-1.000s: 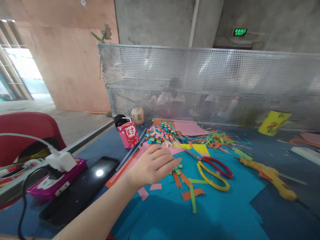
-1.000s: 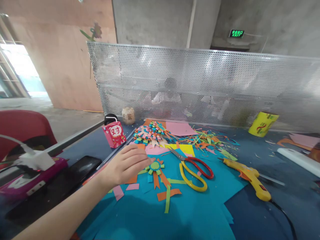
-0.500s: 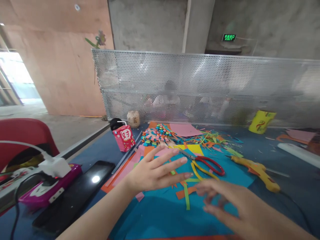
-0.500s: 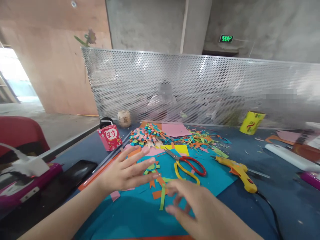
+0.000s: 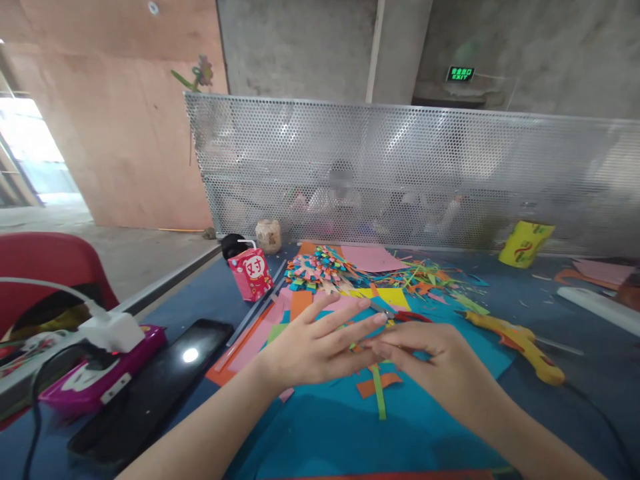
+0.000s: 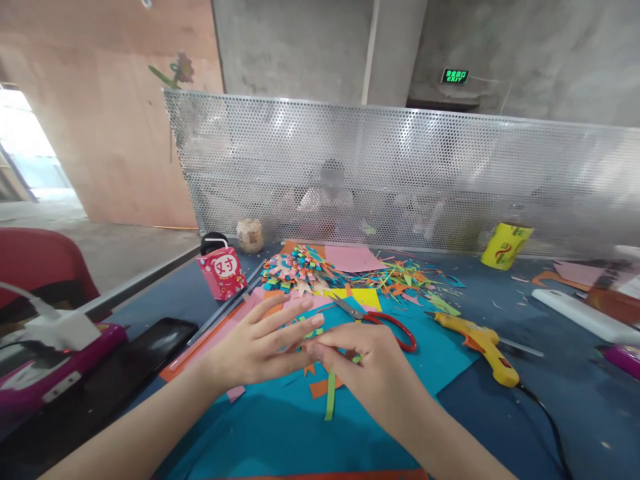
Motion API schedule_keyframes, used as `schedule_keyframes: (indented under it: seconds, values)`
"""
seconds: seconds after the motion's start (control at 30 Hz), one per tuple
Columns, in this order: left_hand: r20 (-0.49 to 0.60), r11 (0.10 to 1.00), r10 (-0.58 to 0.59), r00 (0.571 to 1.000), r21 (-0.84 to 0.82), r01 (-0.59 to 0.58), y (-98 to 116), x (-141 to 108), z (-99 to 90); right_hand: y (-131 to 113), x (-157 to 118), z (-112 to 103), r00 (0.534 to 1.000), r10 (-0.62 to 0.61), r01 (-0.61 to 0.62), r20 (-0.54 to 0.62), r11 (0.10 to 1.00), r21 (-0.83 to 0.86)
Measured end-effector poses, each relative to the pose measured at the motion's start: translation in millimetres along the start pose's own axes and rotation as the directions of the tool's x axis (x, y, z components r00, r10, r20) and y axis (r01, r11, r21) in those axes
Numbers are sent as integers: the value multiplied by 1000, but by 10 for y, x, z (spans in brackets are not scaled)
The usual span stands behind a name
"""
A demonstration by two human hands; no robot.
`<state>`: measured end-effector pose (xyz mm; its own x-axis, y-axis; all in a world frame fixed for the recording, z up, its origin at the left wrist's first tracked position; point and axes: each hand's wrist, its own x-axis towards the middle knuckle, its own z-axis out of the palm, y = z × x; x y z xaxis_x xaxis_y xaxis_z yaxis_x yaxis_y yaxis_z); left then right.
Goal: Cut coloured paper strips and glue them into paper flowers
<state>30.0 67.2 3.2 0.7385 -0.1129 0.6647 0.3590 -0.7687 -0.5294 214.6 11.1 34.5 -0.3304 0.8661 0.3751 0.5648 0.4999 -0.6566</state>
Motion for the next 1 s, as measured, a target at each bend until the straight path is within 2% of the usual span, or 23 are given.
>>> schedule_keyframes:
  seconds: [0.1, 0.2, 0.27, 0.37, 0.5, 0.8, 1.0]
  values:
    - [17, 1000, 6, 1000, -12, -5, 11, -9, 22, -14, 25, -8, 996, 83, -82, -11, 993, 90]
    - [21, 999, 21, 1000, -38, -21, 23, -23, 39, -36, 40, 6, 993, 116, -115, 6, 974, 196]
    - [21, 999, 30, 999, -38, -29, 31, -26, 43, -45, 42, 6, 992, 128, -123, -10, 971, 205]
    - [33, 1000, 25, 999, -11, -25, 36, -21, 37, -44, 33, -16, 994, 99, -93, -36, 987, 132]
    - [45, 999, 34, 998, 16, -34, 29, 0, 6, -47, -4, -56, 1000, 10, -10, -4, 999, 47]
    - [14, 999, 43, 999, -20, -43, 59, 64, -30, -65, -58, -105, 995, -89, 86, -35, 994, -62]
    - [9, 999, 34, 999, -29, -34, 53, 30, -23, -58, -66, -115, 968, -105, 60, -227, 978, -199]
